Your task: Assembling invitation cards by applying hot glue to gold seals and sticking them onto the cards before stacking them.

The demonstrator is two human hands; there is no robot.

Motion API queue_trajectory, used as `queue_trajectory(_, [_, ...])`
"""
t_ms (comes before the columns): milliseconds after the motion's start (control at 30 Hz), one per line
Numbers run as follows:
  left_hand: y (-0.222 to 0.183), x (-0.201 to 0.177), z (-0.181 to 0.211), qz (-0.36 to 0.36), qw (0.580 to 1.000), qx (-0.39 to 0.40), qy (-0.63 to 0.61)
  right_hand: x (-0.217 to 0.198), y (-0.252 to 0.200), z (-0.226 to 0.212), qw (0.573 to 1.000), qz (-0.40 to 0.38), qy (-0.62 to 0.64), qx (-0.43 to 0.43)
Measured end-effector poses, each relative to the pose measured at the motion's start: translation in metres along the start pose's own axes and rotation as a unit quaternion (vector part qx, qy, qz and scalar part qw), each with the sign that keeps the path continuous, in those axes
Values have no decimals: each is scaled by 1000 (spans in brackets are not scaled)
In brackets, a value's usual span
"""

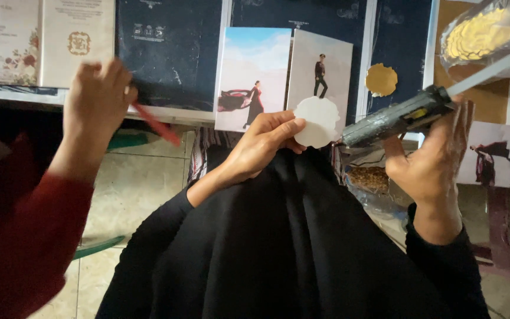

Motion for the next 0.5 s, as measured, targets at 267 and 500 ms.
queue_trajectory(267, [-2, -3, -6, -31, 998, -11, -44, 13, -1, -7, 999, -7, -15, -38])
queue_trajectory(500, [-4, -3, -3, -30, 997, -16, -63, 10, 4, -14, 998, -6, -5, -65])
Point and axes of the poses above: each hand's wrist, its own y-axis towards the middle knuckle, its own x-axis out of the palm, z = x × y, the point moved 7 cm from there along y, towards the middle knuckle, and after that the axes turned 13 degrees about -y, right-handed, at the moved point
